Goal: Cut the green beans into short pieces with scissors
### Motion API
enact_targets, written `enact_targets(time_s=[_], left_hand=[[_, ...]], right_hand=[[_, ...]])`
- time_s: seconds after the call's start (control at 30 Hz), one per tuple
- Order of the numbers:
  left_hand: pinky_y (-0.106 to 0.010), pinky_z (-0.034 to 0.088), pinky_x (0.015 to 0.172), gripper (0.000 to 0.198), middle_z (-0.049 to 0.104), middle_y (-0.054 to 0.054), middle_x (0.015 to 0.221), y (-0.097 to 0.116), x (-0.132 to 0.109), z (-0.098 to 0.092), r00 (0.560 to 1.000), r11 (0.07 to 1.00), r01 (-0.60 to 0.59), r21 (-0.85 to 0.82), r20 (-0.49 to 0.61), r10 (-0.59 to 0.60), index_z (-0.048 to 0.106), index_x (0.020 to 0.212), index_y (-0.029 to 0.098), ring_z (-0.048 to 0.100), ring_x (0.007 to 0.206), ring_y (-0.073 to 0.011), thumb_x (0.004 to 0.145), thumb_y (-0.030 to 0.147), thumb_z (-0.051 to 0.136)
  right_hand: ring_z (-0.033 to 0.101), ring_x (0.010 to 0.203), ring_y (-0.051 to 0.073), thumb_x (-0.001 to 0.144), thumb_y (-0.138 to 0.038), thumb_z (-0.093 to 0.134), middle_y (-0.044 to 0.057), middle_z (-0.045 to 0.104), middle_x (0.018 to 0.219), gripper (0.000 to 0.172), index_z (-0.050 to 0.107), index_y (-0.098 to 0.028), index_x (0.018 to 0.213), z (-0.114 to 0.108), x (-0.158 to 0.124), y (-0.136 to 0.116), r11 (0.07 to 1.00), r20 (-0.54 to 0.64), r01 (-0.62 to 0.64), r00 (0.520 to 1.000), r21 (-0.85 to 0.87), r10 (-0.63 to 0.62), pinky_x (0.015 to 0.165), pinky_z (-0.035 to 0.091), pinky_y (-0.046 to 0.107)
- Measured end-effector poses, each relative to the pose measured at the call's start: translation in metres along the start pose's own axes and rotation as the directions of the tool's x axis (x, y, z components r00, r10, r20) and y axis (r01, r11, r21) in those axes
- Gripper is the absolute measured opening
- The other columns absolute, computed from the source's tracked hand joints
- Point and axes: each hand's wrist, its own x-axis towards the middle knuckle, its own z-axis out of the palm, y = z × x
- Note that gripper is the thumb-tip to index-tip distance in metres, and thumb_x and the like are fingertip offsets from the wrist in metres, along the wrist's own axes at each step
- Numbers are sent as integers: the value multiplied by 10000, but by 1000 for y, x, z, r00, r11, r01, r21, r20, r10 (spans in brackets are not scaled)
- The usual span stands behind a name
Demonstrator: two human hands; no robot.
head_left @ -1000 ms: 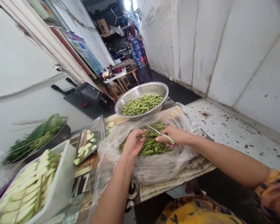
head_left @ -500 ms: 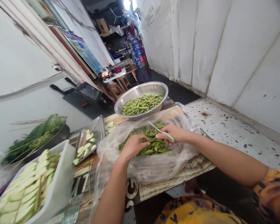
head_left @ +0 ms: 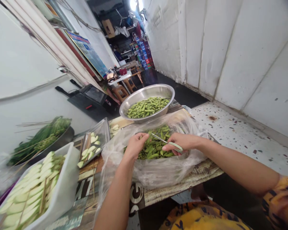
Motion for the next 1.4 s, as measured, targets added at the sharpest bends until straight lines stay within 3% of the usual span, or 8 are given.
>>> enact_targets(time_s=[0.1,0.3,0.43,0.63,0.83,1.07,1.3,1.4], left_hand=[[-204,82,393,394,253,110,366,6,-4,2,996,991,42,-129,87,-31,571,711,142,148,356,-33,665,521,668],[-198,92,383,423,388,83,427,7,-6,2,984,982,87,-167,166,-59,593,799,124,196,354,-21,617,480,730],[-193,123,390,388,442,61,491,6,-8,4,973,991,61,-118,229,-33,599,757,125,234,372,-17,629,468,728],[-195,109,396,362,330,86,422,9,-10,3,954,1000,25,-19,298,-18,597,700,134,224,368,-25,668,481,698],[-190,89,383,374,325,91,400,9,-9,1,937,987,117,-107,341,-74,594,710,121,199,350,-15,645,465,728],[-145,82,363,376,365,87,479,6,-3,2,960,870,210,-445,262,-97,507,684,135,238,378,4,602,380,780],[-144,76,335,267,465,63,491,12,-5,13,980,825,181,-535,173,-102,526,725,118,262,343,11,596,239,727],[-145,78,325,281,495,59,501,16,-9,20,980,845,177,-505,170,-104,511,720,130,269,329,10,601,272,723]], right_hand=[[419,365,77,717,-644,587,20,545,465,551,572,-123,538,1,3,2,1000,-41,11,999,-28,-12,378,314,208],[532,453,112,748,-611,576,27,581,506,511,567,-130,575,3,7,9,997,-93,77,992,-30,-80,446,375,205],[542,464,108,741,-613,584,20,585,532,502,553,-133,596,3,8,9,995,-88,99,991,-22,-101,457,387,201],[528,462,109,701,-629,618,5,570,540,495,555,-142,635,5,7,6,994,-91,103,991,25,-101,419,364,201],[470,387,81,719,-554,647,-16,519,430,473,514,-142,527,7,7,8,990,-138,127,984,68,-117,412,341,195],[456,368,80,738,-595,605,-11,527,466,496,508,-143,558,5,4,-1,978,-124,73,991,194,-50,322,285,191],[447,363,70,718,-634,602,-11,546,508,512,510,-143,608,12,9,3,973,-103,89,992,213,-68,308,308,185],[471,386,79,712,-642,602,-6,546,519,516,511,-142,618,13,11,5,971,-106,105,991,212,-84,310,317,183]])
